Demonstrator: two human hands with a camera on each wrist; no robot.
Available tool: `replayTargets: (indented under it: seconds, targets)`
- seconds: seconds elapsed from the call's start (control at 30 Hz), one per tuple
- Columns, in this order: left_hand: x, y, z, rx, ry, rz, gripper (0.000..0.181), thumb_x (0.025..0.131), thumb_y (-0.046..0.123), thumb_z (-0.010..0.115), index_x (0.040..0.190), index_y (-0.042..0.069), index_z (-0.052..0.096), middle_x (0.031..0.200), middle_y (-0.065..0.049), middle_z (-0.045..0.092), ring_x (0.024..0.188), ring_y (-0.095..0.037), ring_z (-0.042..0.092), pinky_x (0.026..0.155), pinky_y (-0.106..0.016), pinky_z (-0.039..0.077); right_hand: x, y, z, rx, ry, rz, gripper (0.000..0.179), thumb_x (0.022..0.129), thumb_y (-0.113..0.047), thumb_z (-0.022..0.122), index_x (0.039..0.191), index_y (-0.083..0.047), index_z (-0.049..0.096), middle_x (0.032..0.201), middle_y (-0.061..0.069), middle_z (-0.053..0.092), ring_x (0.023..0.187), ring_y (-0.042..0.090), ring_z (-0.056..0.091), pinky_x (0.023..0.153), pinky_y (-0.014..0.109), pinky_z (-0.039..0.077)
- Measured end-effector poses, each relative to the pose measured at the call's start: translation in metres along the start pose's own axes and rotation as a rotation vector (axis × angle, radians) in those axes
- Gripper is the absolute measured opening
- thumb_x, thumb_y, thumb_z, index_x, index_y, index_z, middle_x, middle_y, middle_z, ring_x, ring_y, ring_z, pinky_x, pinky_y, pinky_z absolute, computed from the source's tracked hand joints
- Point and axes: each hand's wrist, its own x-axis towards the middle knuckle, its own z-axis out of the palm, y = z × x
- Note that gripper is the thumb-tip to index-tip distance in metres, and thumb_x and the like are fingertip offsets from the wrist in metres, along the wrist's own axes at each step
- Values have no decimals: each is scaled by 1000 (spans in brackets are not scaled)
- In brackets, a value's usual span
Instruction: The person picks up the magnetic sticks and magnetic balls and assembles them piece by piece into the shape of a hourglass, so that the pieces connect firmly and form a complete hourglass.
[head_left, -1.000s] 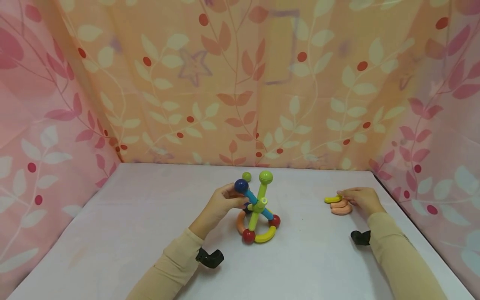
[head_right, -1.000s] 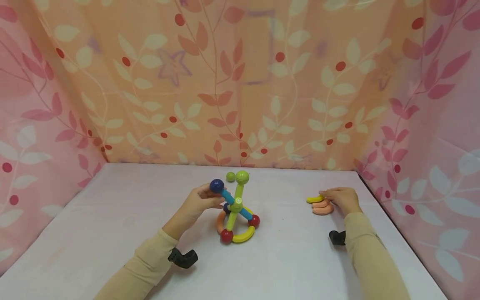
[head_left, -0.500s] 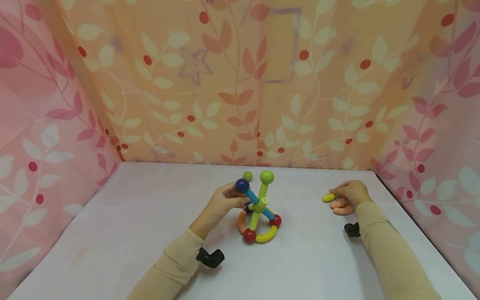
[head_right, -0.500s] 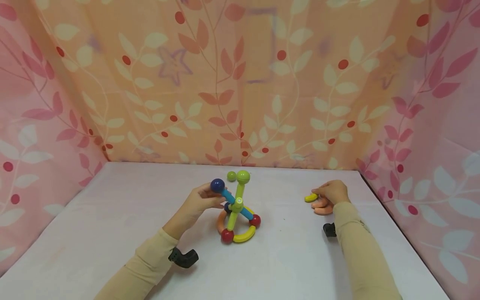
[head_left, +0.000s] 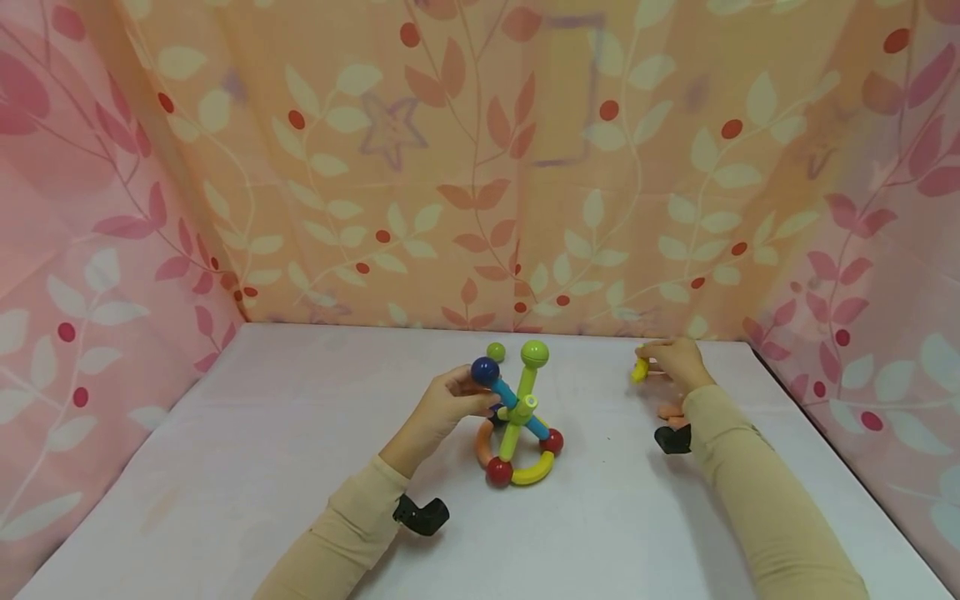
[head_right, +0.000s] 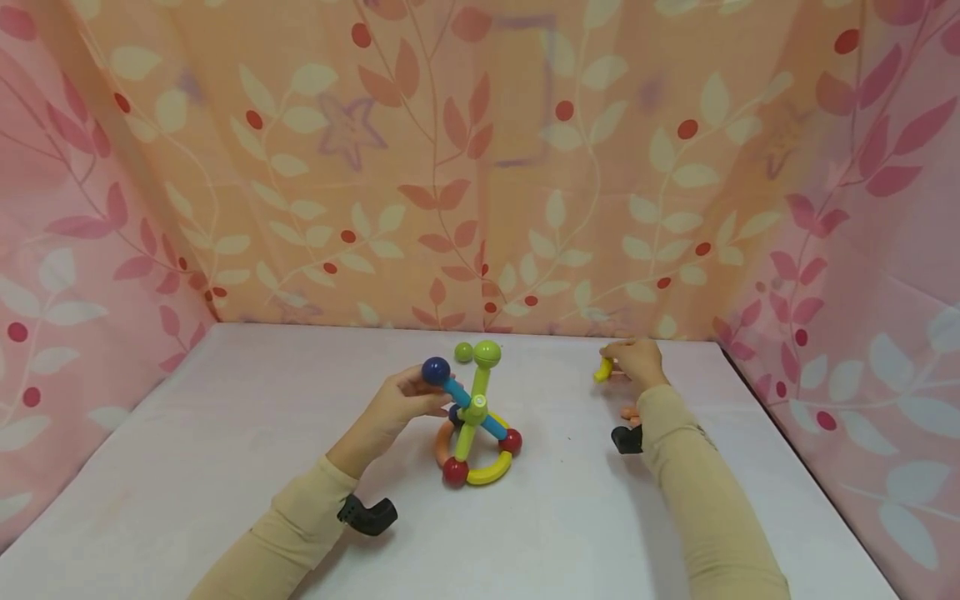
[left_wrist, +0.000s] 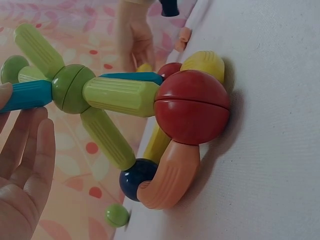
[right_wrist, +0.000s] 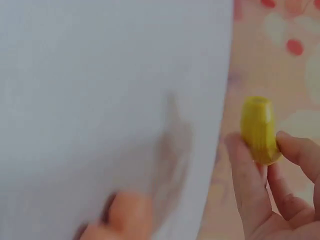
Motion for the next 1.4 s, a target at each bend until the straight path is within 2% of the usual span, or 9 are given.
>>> replayTargets:
  seconds: [0.1, 0.23, 0.33, 0.47, 0.67, 0.83, 1.1, 1.33, 1.4]
  targets:
    - [-1, 0, -1, -5, -1, -2, 32, 92, 9, 69, 122, 3, 64, 98, 1, 72, 100, -30, 67, 87, -31, 59, -4, -16, 13, 150, -106, -40, 52, 98, -18, 62, 139, 10, 46, 88, -6, 66, 78, 6, 69, 82, 29, 60]
    - [0, -2, -1, -4, -6, 0, 33, 92, 10, 69, 123, 3, 64, 103, -8, 72, 101, -34, 67, 87, -32, 59, -7, -34, 29, 372, -255, 10, 58, 99, -6, 57, 149, 10, 31, 80, -8, 69, 78, 6, 70, 76, 24, 60]
    - [1, -2, -1, -1, -7, 0, 32, 92, 10, 69, 122, 3, 64, 105, -11, 72, 103, -37, 66, 87, -31, 59, -11, -50, 39, 430, -326, 55, 64, 99, -3, 56, 154, 5, 24, 88, -6, 69, 79, 7, 70, 76, 22, 60]
    - [2, -1, -2, -1, -4, 2, 30, 92, 9, 69, 121, 2, 65, 102, -5, 72, 103, -37, 65, 86, -30, 59, -20, -74, 51, 414, -344, 61, 69, 98, -8, 60, 156, 1, 23, 108, 1, 62, 84, 8, 70, 85, 24, 58]
    - [1, 0, -2, 0, -3, 12, 29, 92, 10, 70, 119, 1, 65, 100, 0, 71, 100, -32, 66, 85, -30, 59, -33, -102, 67, 368, -337, -35, 64, 90, -20, 74, 144, 2, 46, 111, 2, 61, 86, 9, 70, 84, 24, 59]
    - [1, -2, -1, -6, -1, 6, 30, 91, 9, 70, 119, 0, 65, 98, 1, 71, 104, -38, 65, 85, -30, 59, -38, -114, 83, 242, -355, -91, 53, 95, -21, 68, 141, 0, 52, 114, 3, 65, 91, 10, 72, 88, 26, 58]
    - [2, -1, 0, 0, 2, 2, 31, 91, 10, 70, 120, 1, 65, 99, 0, 71, 102, -35, 66, 86, -30, 59, -48, -124, 95, 160, -353, -121, 49, 94, -22, 69, 134, 4, 56, 90, -5, 73, 84, 9, 74, 81, 26, 59]
    - [0, 3, 1, 18, 21, -14, 30, 91, 11, 70, 120, 2, 66, 105, -8, 71, 104, -40, 65, 89, -33, 58, -56, -127, 98, 150, -357, -119, 46, 95, -22, 68, 132, 3, 59, 92, -2, 77, 81, 10, 74, 78, 26, 60]
    - [-2, 5, 1, 33, 41, -25, 30, 91, 13, 72, 119, 4, 67, 107, -8, 70, 103, -36, 65, 91, -33, 58, -57, -127, 98, 150, -362, -115, 46, 95, -22, 68, 132, 4, 59, 90, -3, 76, 80, 10, 74, 77, 25, 60]
